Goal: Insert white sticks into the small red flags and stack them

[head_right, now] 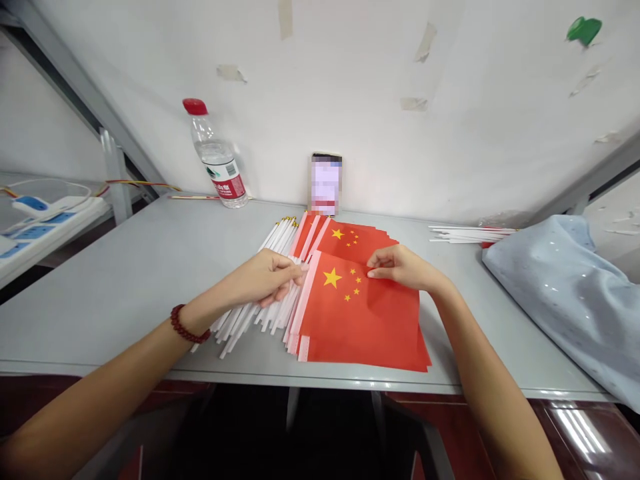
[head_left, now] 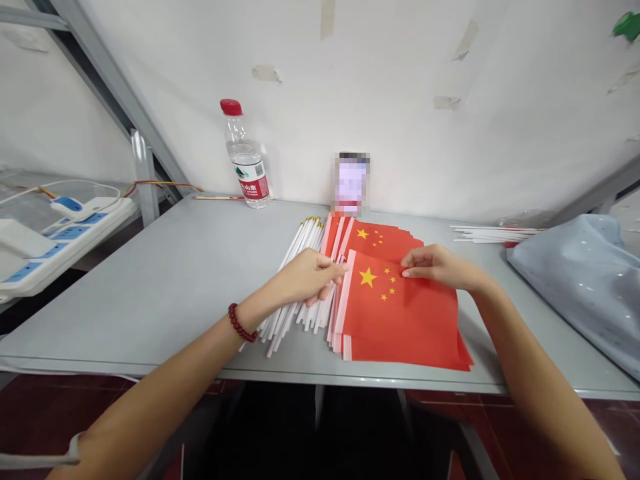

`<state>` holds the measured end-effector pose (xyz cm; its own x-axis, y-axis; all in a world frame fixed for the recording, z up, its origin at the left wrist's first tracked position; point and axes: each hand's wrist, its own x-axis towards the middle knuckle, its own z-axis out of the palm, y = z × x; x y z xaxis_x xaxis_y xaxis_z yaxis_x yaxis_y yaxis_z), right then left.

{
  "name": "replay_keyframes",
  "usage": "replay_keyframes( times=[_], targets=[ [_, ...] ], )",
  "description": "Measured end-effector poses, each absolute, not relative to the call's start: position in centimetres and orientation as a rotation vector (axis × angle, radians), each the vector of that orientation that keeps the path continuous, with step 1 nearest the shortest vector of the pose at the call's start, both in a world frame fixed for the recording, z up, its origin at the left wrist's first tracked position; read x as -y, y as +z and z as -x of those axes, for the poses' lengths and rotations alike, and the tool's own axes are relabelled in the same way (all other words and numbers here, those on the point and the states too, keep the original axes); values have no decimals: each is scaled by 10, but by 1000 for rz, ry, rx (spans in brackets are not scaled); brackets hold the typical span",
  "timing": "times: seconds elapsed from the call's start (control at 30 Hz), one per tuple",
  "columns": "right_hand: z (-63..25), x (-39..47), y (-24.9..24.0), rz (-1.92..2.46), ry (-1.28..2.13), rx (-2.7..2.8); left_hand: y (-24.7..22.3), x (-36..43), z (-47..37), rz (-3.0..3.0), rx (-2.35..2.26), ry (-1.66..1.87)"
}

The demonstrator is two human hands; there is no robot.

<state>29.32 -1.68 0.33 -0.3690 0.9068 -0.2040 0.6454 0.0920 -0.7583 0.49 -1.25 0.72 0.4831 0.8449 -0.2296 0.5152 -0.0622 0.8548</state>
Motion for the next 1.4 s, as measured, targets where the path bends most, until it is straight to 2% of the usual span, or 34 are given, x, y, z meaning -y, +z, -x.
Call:
replay_keyframes(
  times=[0.1, 0.2, 0.37, 0.47, 0.57, 0.67, 0.97, 1.2, 1.4],
  targets=[
    [-299, 13, 1, 1549, 1138, 2159, 10, 2, 6, -1956, -1456, 596],
    [-300, 12, -1, 1549, 1140, 2288, 5, -7, 14, -2028, -1574, 524],
    [-298, 13, 1, 1568, 1158, 2332, -4, -9, 14, -2014, -1552, 327],
    [-296, 14, 2, 1602, 1129, 2261, -5, -6, 8, -2057, -1590, 424],
    [-294, 13, 1, 1646, 962, 2183, -6, 0, 4, -2169, -1474, 538],
    [-291, 12, -1, 1642, 879, 2155, -7, 7, 2, -2276, -1305, 452],
    [-291, 6, -17, 1596, 1046, 2149, -9, 17, -8, -2365, -1392, 325],
    [-290, 4, -23, 1621, 1026, 2159, -18, 19, -17, -2317, -1521, 379],
    [-289, 5, -22, 1610, 1010, 2163, -13, 17, -15, -2171, -1494, 609]
  ],
)
